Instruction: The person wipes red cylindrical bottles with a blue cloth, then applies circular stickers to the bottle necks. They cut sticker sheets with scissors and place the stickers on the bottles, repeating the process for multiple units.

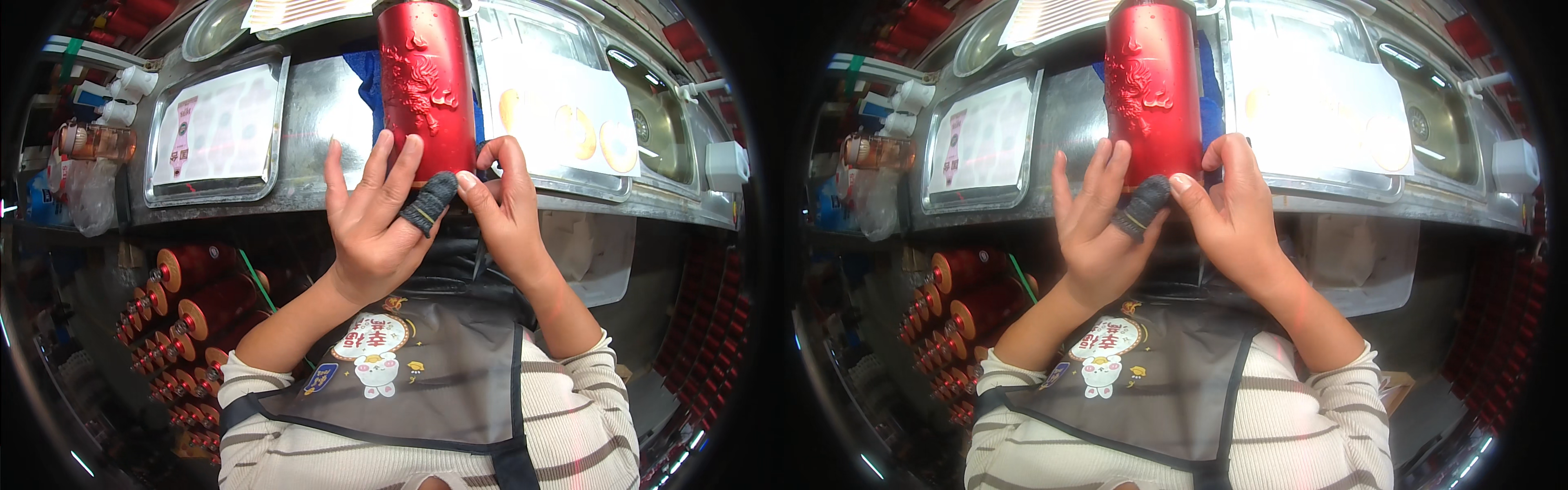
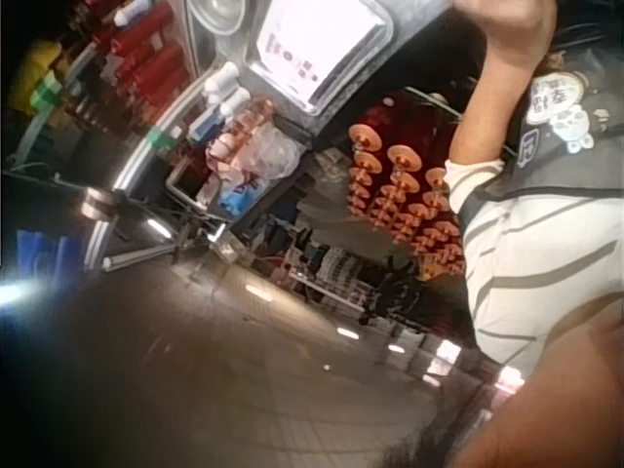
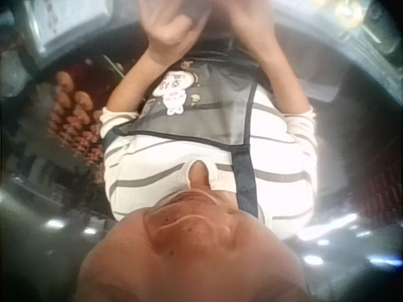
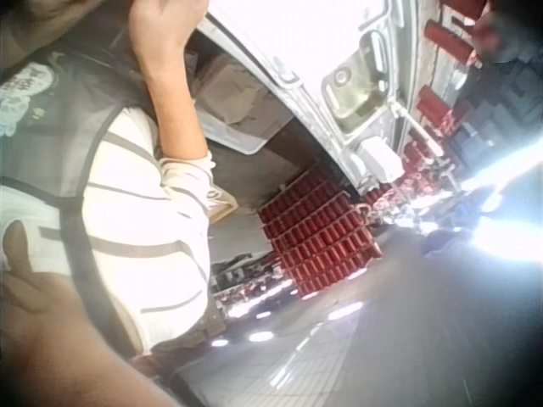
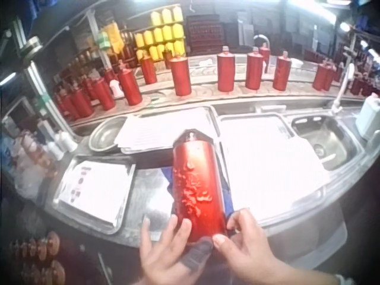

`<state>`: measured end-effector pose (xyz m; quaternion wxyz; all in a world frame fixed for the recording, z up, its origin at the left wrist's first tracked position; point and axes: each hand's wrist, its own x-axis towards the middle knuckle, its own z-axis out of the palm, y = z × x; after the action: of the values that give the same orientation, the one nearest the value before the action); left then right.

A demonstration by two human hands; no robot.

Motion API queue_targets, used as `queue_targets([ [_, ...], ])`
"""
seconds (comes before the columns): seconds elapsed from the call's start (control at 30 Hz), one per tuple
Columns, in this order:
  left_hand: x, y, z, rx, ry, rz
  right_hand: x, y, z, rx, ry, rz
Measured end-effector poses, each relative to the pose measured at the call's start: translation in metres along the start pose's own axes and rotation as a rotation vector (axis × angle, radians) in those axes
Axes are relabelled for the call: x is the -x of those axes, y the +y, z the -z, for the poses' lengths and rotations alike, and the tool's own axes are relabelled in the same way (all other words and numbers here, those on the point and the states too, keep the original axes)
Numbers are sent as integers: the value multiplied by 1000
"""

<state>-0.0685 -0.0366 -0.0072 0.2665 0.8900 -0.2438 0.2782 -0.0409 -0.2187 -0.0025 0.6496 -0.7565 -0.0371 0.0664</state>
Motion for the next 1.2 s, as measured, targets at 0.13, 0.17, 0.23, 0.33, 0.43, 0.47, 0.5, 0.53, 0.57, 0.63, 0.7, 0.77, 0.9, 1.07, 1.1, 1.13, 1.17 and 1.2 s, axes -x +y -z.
queue_targets([
  [0.13,-19,6,-3,-48,-25,3,3,3,11,-199,-71,-70],
  [0.17,-21,5,-8,-42,9,42,4,3,12,-252,-92,-97],
  [0.23,-17,-1,-17,45,52,117,7,5,12,-190,-64,-50],
  [0.33,-8,-10,-13,213,86,240,14,5,5,-104,5,26],
  [0.43,0,-10,-16,308,110,300,19,-10,4,59,38,-8],
  [0.47,4,-11,-16,323,116,311,18,-12,3,155,58,110],
  [0.5,7,-9,-13,307,113,324,16,-13,1,253,84,226],
  [0.53,13,-6,-8,292,110,336,14,-13,-4,311,108,284],
  [0.57,18,-5,-5,276,106,348,11,-14,-8,370,135,343],
  [0.63,34,-7,-8,258,93,333,6,-15,-17,463,194,420],
  [0.7,37,-7,-11,247,89,311,0,-13,-26,527,254,433],
  [0.77,35,-7,-12,228,81,289,-1,-11,-29,557,283,425],
  [0.9,34,-12,-12,183,74,221,-2,-12,-31,554,288,417],
  [1.07,29,-10,-11,176,73,173,-2,-12,-29,561,279,443],
  [1.1,28,-10,-11,170,77,159,-2,-12,-29,571,279,454],
  [1.13,27,-10,-11,164,81,145,-2,-11,-29,565,275,450],
  [1.17,27,-8,-11,163,71,155,-2,-11,-29,559,272,446],
  [1.2,28,-7,-11,158,62,165,-2,-10,-29,549,266,444],
])
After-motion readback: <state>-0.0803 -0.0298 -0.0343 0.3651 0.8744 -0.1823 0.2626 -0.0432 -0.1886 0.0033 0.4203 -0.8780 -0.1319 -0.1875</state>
